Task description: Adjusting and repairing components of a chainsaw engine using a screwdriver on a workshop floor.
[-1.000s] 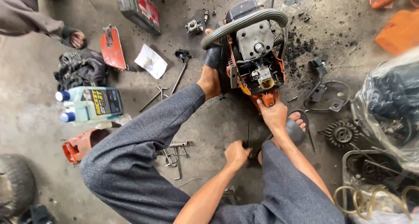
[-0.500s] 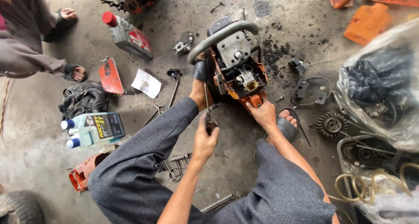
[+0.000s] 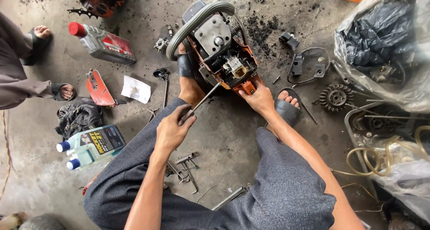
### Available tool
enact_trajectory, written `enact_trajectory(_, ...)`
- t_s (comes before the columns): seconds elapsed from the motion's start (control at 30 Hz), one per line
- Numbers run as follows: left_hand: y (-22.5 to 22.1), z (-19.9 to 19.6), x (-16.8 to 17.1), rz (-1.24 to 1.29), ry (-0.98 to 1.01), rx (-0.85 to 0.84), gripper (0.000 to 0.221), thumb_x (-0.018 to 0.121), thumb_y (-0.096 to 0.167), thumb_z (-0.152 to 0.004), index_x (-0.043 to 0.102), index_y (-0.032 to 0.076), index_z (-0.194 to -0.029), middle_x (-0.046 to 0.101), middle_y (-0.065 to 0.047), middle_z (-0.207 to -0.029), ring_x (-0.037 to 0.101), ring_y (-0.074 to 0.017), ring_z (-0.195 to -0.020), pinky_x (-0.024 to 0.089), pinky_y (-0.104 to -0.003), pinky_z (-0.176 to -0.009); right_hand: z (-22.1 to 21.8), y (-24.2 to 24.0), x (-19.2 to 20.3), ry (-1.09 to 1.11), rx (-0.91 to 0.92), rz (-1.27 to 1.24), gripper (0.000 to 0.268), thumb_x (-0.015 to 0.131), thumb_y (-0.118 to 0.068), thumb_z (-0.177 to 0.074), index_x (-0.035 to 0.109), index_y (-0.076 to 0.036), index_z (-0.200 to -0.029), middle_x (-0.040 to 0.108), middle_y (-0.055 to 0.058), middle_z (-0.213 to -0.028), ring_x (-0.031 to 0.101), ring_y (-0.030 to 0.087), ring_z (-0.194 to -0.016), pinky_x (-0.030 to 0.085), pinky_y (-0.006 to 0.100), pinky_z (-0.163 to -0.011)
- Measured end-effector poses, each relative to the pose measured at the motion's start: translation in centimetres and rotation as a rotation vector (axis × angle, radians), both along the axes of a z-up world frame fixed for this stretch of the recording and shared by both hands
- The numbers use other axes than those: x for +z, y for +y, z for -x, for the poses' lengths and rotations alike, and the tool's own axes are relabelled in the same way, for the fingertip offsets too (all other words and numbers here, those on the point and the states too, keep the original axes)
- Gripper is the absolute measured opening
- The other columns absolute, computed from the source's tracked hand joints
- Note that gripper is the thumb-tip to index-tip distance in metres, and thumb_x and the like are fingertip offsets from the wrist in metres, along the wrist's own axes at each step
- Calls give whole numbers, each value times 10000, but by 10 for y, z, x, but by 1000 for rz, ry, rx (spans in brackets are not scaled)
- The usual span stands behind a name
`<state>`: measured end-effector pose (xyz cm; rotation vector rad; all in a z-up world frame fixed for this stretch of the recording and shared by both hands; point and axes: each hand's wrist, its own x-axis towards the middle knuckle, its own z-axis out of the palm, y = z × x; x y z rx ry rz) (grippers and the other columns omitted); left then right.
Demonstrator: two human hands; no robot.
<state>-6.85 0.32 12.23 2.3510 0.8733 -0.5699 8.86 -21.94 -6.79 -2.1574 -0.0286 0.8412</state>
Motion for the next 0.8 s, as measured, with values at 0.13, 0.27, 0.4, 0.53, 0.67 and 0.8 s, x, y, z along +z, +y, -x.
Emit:
enact_trajectory(0.13,4,0,-52,52,-1,7,403,717,496,-885,711,239,-1195,783,-99,-1075,710,-377,-1084,528,-530,-958,3,-2,-28,39,9,44,583,767,-559,-789,687,-158,-1204,737,166,-1102,676,380,-1132,567,488,-932)
enact_trajectory(0.27,3,-5,-75,87,-128,106,368,719,434,-916,714,228,-1221,774,-119,-1080,702,-369,-1107,535,-522,-970,2,1,-14,50,24,34,504,741,-549,-820,712,-150,-1127,741,163,-1041,691,385,-1087,577,492,-893)
enact_trajectory(0.4,2,-16,-78,-4,-135,68,376,685,420,-936,701,294,-1289,757,-110,-1157,671,-377,-1152,516,-548,-1005,-2,1,-20,13,42,42,456,742,-540,-818,705,-150,-1052,736,142,-976,708,373,-1029,589,484,-843)
enact_trajectory(0.53,10,-18,-80,-5,-80,33,365,685,415,-924,709,340,-1281,755,-72,-1175,672,-384,-1138,518,-545,-994,2,1,-20,-13,33,47,448,738,-516,-834,701,-116,-1032,728,174,-951,710,398,-997,586,500,-824)
enact_trajectory(0.67,17,-16,-85,-24,-85,47,376,685,423,-922,709,355,-1291,761,-56,-1162,677,-379,-1124,528,-542,-973,5,-1,-28,-26,41,58,418,737,-496,-834,704,-119,-1012,725,170,-918,714,406,-972,581,509,-810)
enact_trajectory(0.8,21,-15,-87,-25,-74,51,379,697,430,-913,708,382,-1289,771,-39,-1133,683,-380,-1106,534,-543,-952,3,-2,-11,-7,35,19,432,741,-474,-834,706,-108,-1060,734,176,-963,709,415,-1006,573,511,-830)
